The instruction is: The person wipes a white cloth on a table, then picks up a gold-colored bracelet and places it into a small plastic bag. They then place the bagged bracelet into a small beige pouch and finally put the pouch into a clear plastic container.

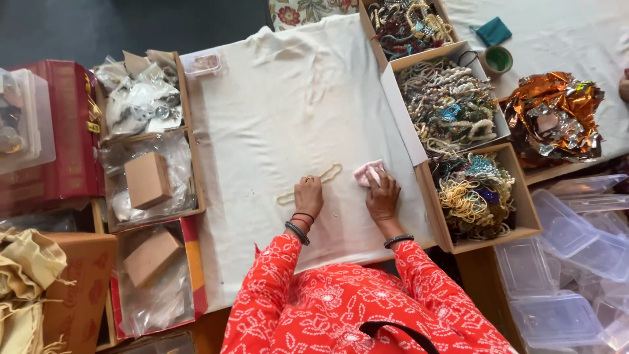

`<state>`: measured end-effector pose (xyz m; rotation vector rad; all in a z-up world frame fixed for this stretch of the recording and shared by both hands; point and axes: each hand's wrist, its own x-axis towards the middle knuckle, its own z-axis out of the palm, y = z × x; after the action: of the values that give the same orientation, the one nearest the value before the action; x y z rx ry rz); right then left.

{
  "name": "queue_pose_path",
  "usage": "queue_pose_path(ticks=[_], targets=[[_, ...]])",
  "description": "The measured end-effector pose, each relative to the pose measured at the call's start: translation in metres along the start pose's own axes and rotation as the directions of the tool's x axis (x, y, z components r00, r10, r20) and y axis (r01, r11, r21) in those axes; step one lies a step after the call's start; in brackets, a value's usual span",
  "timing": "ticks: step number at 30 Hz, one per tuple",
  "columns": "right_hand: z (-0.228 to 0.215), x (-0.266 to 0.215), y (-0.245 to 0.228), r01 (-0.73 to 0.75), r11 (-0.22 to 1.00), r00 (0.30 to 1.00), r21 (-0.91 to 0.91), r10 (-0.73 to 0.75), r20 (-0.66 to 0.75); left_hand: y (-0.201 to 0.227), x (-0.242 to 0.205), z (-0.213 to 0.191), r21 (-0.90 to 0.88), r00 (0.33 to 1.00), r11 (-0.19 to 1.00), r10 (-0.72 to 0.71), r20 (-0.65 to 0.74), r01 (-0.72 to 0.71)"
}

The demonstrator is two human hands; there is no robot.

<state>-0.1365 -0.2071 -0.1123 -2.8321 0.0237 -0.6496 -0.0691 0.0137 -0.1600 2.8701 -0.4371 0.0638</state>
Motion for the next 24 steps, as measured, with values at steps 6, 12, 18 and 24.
queue_pose_path(ticks=[6, 12, 18, 24], targets=[[0.005, -0.002, 0.002, -0.024, 1.0, 1.0, -0.005, 0.025, 0.019, 0.018, 0.05, -0.103, -0.932, 0.971, 0.302, -0.185, 0.15, 0.201], [0.004, -0.001, 0.001, -0.023, 1.0, 0.999, 0.011, 0.023, 0.023, 0.011, 0.045, -0.195, -0.996, 0.994, -0.086, -0.109, -0.008, -0.018], [0.004, 0.0, 0.002, -0.039, 0.999, 0.997, 0.003, 0.039, 0.063, -0.052, -0.049, -0.086, -0.884, 0.893, 0.325, -0.408, 0.189, 0.336], [0.015, 0.0, -0.002, -0.048, 0.998, 0.998, 0.039, 0.046, 0.043, -0.056, -0.119, -0.057, -0.297, 0.948, 0.904, -0.319, 0.008, 0.307]])
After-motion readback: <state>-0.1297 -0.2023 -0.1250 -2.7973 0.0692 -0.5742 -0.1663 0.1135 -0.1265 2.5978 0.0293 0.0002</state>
